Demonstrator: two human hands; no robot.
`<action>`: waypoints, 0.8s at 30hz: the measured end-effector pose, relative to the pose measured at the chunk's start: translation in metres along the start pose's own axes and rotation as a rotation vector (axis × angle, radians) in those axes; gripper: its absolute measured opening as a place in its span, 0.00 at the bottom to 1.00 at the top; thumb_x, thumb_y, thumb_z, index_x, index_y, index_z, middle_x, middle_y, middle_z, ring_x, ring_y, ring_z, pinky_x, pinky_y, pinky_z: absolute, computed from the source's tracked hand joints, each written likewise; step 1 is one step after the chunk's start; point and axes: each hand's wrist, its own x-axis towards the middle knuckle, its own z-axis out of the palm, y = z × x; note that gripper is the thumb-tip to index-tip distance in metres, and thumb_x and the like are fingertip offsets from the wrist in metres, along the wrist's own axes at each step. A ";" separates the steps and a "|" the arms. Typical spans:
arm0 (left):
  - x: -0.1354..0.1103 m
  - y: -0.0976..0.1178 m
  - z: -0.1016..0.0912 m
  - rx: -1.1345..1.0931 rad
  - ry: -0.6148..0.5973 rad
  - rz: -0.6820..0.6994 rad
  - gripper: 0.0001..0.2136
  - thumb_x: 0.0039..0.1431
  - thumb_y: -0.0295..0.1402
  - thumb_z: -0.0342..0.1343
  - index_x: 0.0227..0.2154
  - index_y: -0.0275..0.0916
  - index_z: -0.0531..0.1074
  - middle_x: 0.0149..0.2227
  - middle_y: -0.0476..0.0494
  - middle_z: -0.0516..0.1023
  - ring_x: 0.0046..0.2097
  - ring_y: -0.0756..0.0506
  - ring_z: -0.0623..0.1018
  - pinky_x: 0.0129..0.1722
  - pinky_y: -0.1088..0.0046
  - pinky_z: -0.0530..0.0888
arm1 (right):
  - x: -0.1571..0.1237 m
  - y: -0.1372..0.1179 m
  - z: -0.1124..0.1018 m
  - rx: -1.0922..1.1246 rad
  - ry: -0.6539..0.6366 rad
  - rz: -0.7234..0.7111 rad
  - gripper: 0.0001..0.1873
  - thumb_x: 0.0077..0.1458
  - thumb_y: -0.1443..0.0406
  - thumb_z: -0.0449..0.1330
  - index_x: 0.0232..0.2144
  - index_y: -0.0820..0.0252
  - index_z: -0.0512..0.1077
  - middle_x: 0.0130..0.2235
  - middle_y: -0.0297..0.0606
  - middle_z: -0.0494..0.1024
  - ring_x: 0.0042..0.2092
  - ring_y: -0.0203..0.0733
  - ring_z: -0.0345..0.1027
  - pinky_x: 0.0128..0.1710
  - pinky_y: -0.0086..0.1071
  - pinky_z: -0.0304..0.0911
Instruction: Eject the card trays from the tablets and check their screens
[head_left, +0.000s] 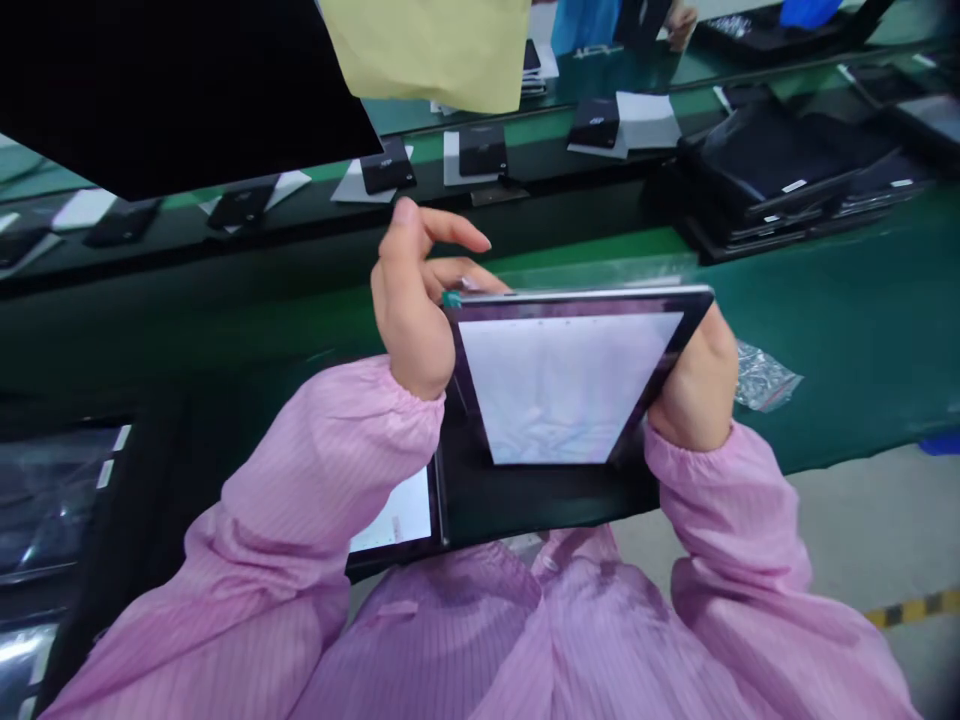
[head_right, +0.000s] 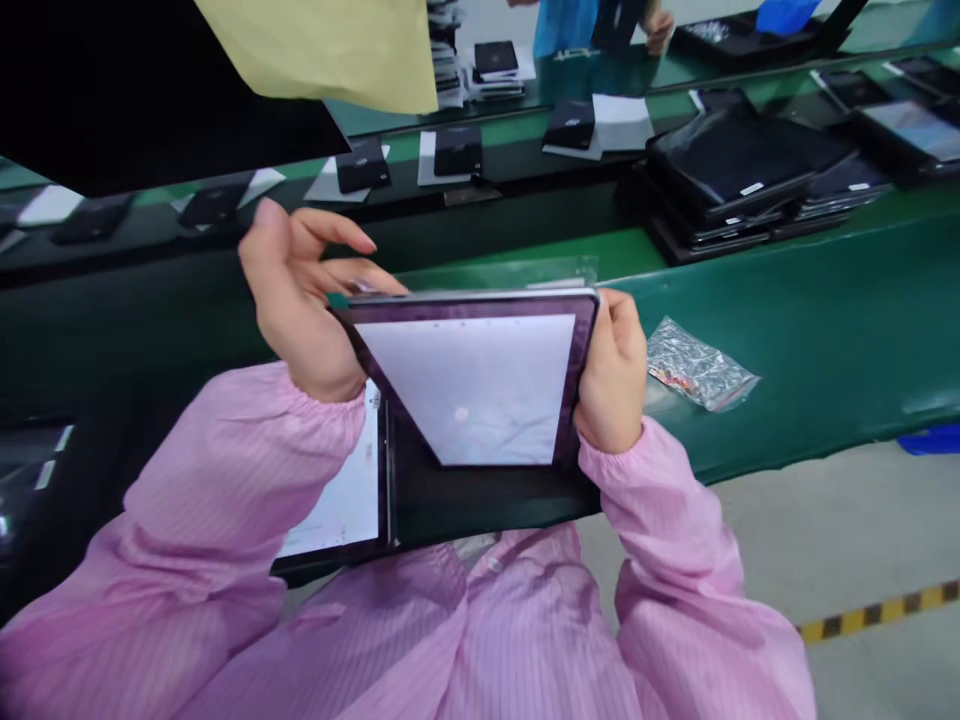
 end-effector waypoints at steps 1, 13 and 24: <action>0.002 0.001 0.000 0.010 -0.005 0.073 0.20 0.67 0.47 0.39 0.28 0.42 0.68 0.22 0.52 0.71 0.24 0.50 0.76 0.21 0.73 0.64 | 0.007 0.000 0.005 0.021 -0.005 -0.069 0.07 0.57 0.59 0.58 0.30 0.55 0.67 0.29 0.30 0.70 0.30 0.35 0.66 0.33 0.32 0.67; 0.018 0.024 -0.021 0.201 -0.587 0.378 0.18 0.67 0.48 0.42 0.33 0.43 0.72 0.27 0.48 0.76 0.28 0.49 0.76 0.28 0.73 0.71 | -0.014 0.033 -0.032 0.083 0.376 -0.413 0.10 0.62 0.56 0.53 0.36 0.55 0.59 0.28 0.28 0.76 0.25 0.36 0.72 0.23 0.31 0.70; 0.035 0.058 -0.015 0.566 -1.026 0.552 0.19 0.68 0.38 0.39 0.37 0.36 0.75 0.35 0.43 0.79 0.35 0.47 0.78 0.33 0.73 0.71 | -0.031 -0.021 -0.065 -0.187 0.375 -0.786 0.09 0.50 0.72 0.65 0.34 0.54 0.79 0.28 0.32 0.79 0.29 0.46 0.76 0.26 0.40 0.71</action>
